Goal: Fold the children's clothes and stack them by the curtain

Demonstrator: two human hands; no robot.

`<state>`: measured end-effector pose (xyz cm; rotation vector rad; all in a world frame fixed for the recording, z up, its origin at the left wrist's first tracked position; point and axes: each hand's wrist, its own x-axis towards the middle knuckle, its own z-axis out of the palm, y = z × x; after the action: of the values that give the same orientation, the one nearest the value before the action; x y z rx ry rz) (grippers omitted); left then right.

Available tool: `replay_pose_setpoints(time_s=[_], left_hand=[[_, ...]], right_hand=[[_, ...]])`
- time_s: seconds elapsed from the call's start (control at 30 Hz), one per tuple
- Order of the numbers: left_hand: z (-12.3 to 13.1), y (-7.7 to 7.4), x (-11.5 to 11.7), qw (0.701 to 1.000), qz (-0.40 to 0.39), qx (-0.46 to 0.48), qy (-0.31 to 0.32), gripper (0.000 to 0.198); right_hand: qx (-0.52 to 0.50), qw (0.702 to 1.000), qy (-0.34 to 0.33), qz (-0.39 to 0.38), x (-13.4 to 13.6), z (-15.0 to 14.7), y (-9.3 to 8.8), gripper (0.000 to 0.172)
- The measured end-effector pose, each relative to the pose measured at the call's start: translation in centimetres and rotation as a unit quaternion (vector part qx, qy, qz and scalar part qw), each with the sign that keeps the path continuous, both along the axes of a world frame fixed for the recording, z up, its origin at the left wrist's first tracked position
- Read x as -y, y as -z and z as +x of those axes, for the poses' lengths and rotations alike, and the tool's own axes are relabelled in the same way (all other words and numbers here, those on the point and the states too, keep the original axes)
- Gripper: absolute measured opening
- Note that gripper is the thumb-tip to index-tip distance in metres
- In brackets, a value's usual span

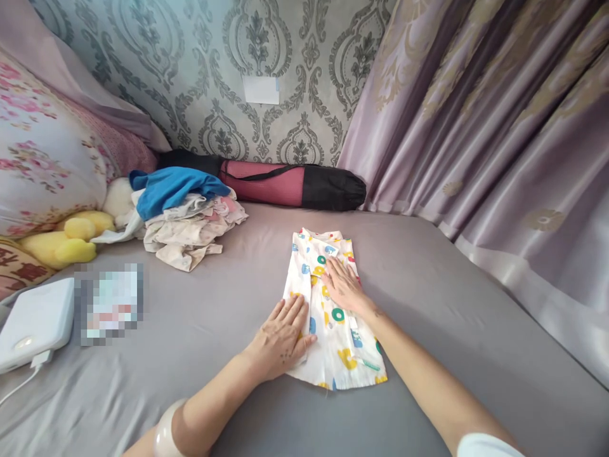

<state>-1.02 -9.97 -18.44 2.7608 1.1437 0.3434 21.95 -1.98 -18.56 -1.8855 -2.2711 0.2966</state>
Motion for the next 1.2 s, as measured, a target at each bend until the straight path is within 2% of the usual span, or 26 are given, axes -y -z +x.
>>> replay_pose_setpoints(time_s=[0.07,0.13,0.27,0.33,0.47,0.53,0.63,0.73,0.83,0.93,1.0,1.1,1.2], left_hand=[[-0.2,-0.2,-0.2,1.000,-0.021,0.004,-0.014,0.062],[-0.5,-0.7,-0.6,0.998,-0.017,0.031,-0.059,0.060],[-0.8,-1.5,-1.3,0.980,0.038,0.092,-0.172,0.060],[-0.6,-1.3,-1.2,0.986,0.038,0.072,-0.147,0.062],[0.2,-0.3,-0.6,1.000,-0.013,-0.019,-0.017,0.061],[0.2,-0.4,-0.5,0.999,-0.027,-0.038,-0.009,0.060],[-0.5,-1.6,-0.3,0.999,-0.042,-0.031,-0.002,0.056],[-2.1,-3.2,0.5,0.997,-0.069,-0.015,0.024,0.051],[-4.1,-4.2,1.8,0.994,-0.097,0.002,0.056,0.050],[-5.5,-4.5,3.1,0.992,-0.110,0.016,0.062,0.049],[-6.0,-4.4,3.7,0.992,-0.115,0.021,0.055,0.040],[-6.2,-4.4,3.9,0.991,-0.111,0.031,0.062,0.030],[-6.1,-4.4,3.9,0.992,-0.094,0.033,0.075,0.028]], right_hand=[[-0.030,0.999,-0.002,-0.022,0.7,0.2,-0.7,0.065],[-0.059,0.998,0.002,-0.018,2.1,0.6,-1.9,0.067],[-0.060,0.998,-0.032,0.019,7.3,1.0,-3.4,0.065],[-0.038,0.998,-0.041,0.027,9.9,0.8,-3.2,0.064],[-0.004,0.997,-0.070,-0.027,12.4,0.3,-2.2,0.062],[-0.013,0.996,-0.080,-0.049,12.7,0.4,-2.2,0.061],[-0.049,0.994,-0.075,-0.057,13.4,1.1,-2.9,0.061],[-0.074,0.994,-0.061,-0.049,15.3,2.5,-3.9,0.061],[-0.073,0.995,-0.055,-0.039,17.9,4.1,-4.6,0.060],[-0.058,0.997,-0.044,-0.036,20.1,5.7,-4.6,0.055],[-0.054,0.998,-0.038,-0.022,21.0,6.4,-4.3,0.050],[-0.063,0.996,-0.058,0.011,21.4,7.0,-3.6,0.043],[-0.071,0.993,-0.090,0.042,21.1,7.1,-3.1,0.041]])
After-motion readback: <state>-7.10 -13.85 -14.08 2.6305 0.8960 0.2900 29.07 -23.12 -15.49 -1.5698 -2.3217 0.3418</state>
